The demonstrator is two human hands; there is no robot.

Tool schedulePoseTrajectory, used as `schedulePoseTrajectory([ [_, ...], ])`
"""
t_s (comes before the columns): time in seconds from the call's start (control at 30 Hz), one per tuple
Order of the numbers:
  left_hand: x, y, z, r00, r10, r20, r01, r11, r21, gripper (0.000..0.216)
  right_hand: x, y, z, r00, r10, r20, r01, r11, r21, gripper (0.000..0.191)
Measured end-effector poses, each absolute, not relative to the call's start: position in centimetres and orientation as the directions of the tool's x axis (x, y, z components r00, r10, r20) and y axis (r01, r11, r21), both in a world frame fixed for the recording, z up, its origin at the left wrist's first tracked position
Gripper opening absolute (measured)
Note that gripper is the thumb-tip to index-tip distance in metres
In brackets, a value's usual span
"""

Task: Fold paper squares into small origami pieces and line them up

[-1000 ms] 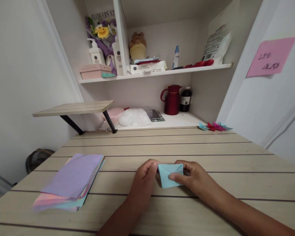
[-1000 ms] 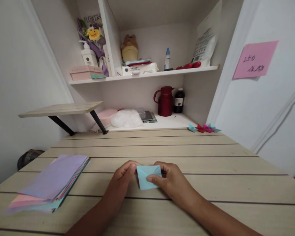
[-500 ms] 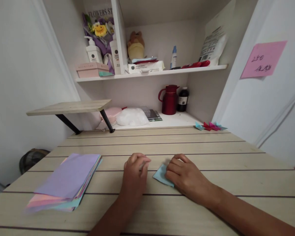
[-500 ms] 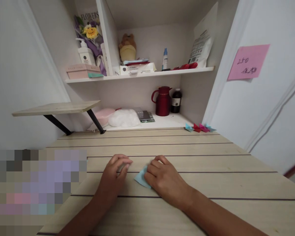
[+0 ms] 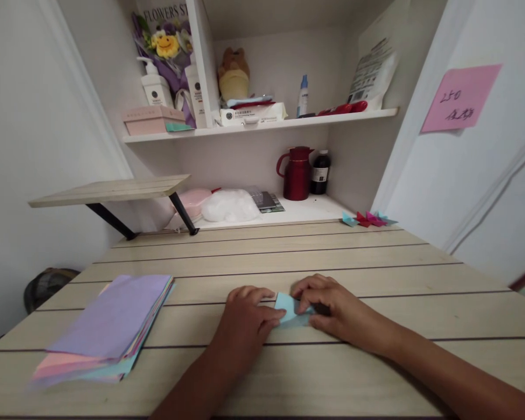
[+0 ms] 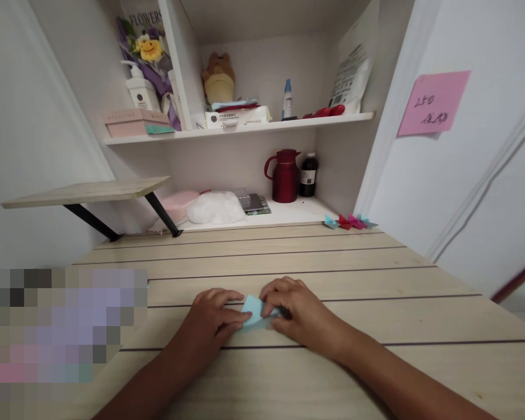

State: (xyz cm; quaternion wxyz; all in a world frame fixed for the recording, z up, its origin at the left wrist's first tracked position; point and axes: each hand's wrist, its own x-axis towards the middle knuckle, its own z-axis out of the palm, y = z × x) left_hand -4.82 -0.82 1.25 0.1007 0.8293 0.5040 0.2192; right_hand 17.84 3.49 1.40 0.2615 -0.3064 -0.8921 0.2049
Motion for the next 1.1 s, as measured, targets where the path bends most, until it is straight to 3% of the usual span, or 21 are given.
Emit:
schedulePoseTrajectory([
  [0.27,-4.6,-0.8,1.5,0.358,0.902,0.242,0.813,-0.428,0.394,0.025,18.2,4.4,1.0,-0.620,0.725,0.300,0.482,0.654,-0.583,0.002],
  [0.53,-4.5,-0.7,1.7,0.337,0.914,0.226,0.812,-0.403,0.422,0.023,17.2,4.5,0.7,-0.568,0.767,0.300,0.589,0.633,-0.503,0.015],
  [0.7,-4.5,-0.8,1.6,0.296,0.919,0.259,0.804,-0.386,0.452,0.049,16.7,4.7,0.5,-0.552,0.780,0.295,0.648,0.624,-0.437,0.017],
  [0.8,-4.6,-0.8,1.4,0.372,0.884,0.285,0.798,-0.461,0.388,0.062,16.4,4.7,0.3,-0.533,0.795,0.291,0.695,0.607,-0.385,0.017],
  [0.93,-4.8,-0.7,1.1,0.428,0.866,0.260,0.832,-0.489,0.260,0.046,16.2,4.6,0.3,-0.527,0.798,0.292,0.713,0.602,-0.359,0.016],
  [1.03,-4.9,-0.6,1.0,0.457,0.856,0.242,0.842,-0.504,0.192,0.040,16.4,4.5,0.3,-0.527,0.795,0.300,0.693,0.606,-0.391,0.006],
  [1.1,-4.9,-0.6,1.1,0.475,0.848,0.235,0.842,-0.516,0.158,0.042,16.7,4.7,0.3,-0.511,0.802,0.309,0.664,0.596,-0.452,0.011],
])
